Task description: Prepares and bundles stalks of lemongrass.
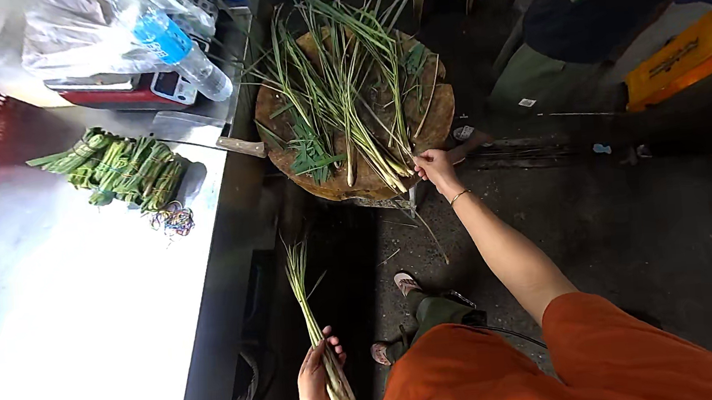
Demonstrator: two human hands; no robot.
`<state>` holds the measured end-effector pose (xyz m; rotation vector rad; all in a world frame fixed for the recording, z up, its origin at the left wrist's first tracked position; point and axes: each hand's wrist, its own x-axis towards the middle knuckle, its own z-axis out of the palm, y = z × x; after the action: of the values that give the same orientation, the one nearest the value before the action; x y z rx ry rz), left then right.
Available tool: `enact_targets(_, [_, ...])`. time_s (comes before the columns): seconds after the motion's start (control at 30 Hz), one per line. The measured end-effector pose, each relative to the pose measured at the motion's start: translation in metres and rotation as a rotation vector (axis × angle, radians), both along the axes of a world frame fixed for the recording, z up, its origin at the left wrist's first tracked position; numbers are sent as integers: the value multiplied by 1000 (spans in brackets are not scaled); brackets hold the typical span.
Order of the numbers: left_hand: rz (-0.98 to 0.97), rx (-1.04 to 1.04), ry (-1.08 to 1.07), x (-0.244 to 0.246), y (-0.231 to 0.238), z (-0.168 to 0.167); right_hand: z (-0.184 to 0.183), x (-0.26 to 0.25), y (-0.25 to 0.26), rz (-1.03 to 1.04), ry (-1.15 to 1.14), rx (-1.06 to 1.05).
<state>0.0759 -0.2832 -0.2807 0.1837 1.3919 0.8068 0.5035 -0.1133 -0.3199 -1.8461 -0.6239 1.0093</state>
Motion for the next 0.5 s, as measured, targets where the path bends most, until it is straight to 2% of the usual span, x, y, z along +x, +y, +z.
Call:
enact_targets(0.17, [37,-37,-9,17,8,-5,3,2,24,21,-96,44])
enact_targets(0.23, [34,-44,-7,24,11,-4,3,3,31,77,-257,2])
enact_targets(0.37, [45,-41,-1,34,13,-2,8,-10,22,414,-800,-41])
enact_targets(0.43, [46,-45,3,37,12,-2,9,-21,15,626,-832,-109])
enact_targets(0.5, [40,-50,13,39,11,-1,6,-27,13,768,-758,-223])
